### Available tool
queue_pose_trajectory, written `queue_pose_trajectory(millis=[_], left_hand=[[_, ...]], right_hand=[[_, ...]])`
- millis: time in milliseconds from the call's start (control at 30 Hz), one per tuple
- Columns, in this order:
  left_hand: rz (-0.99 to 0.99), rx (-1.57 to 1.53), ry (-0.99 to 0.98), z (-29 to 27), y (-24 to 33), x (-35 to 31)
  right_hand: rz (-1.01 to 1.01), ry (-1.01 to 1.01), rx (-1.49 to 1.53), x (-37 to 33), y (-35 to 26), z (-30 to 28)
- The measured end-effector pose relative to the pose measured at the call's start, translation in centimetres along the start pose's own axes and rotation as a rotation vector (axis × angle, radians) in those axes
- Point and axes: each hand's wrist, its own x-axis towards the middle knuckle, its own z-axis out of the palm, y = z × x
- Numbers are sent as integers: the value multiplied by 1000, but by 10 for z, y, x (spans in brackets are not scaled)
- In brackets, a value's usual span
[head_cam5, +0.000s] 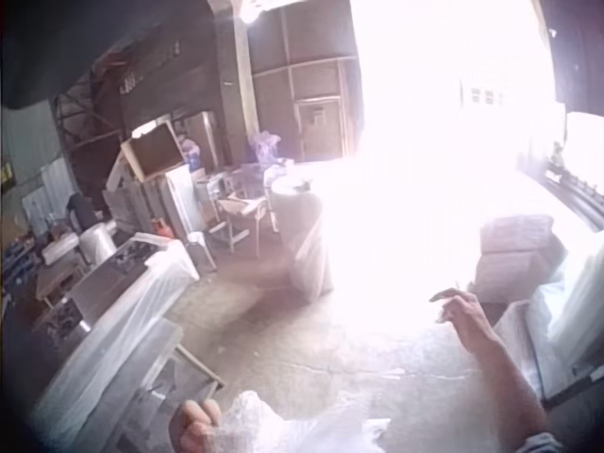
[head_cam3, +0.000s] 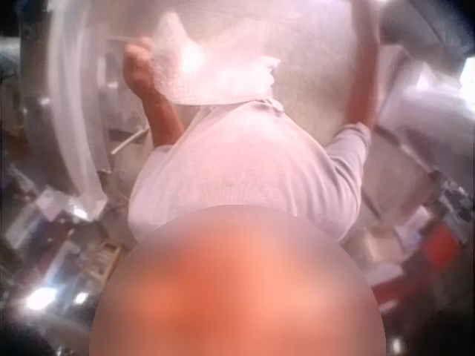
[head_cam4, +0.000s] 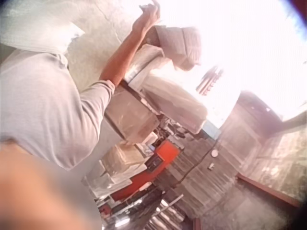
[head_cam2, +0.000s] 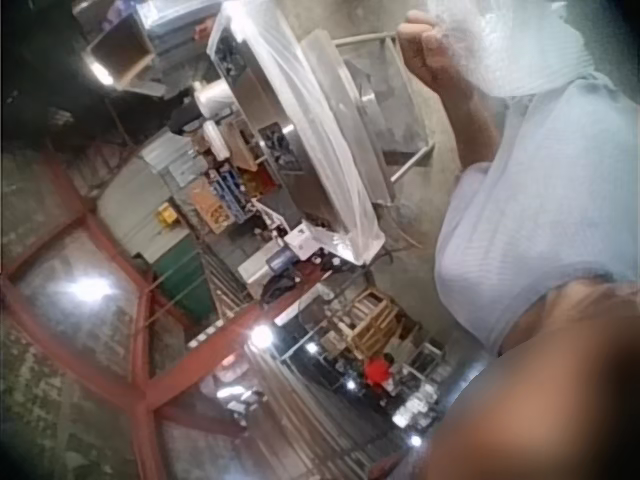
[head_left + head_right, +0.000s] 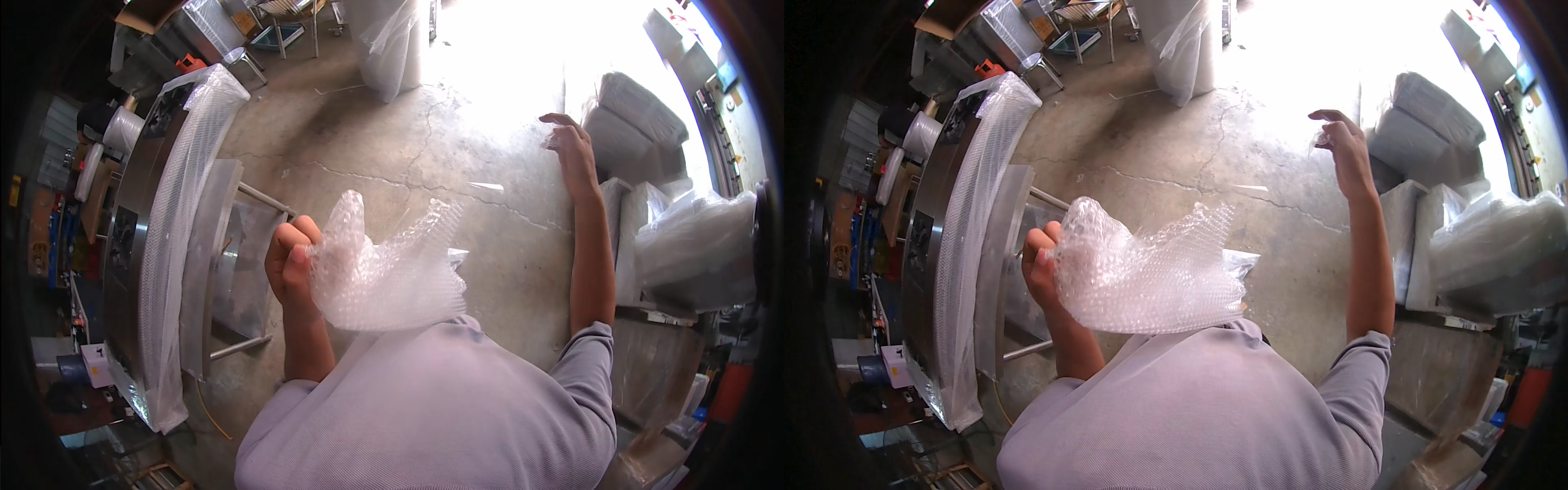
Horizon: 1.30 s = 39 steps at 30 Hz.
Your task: The person wraps a large stainless steel kitchen counter with bubble wrap. They unroll the bubble wrap, tear off a section, and carefully cover the counter's surface and edges, smoothing the material into place.
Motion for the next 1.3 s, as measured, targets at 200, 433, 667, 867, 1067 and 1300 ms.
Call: queue_pose_trajectory(millis=[200, 433, 667, 867, 1067, 1300], left_hand=[[-19, -137, -90, -18, 14, -12], [-113, -367, -100, -39, 21, -20], [-122, -522, -151, -66, 27, -16], [-126, -449, 59, -95, 34, -18], [-48, -118, 298, -174, 39, -41], [335, 1366, 651, -176, 60, 11]], right_hand=[[-164, -118, -159, 5, 26, 79], [222, -114, -377, 12, 39, 150], [91, -977, -419, -8, 47, 191], [-329, -1196, -156, -2, 57, 245], [-226, -960, 187, -20, 40, 263], [256, -802, 398, -53, 11, 276]])
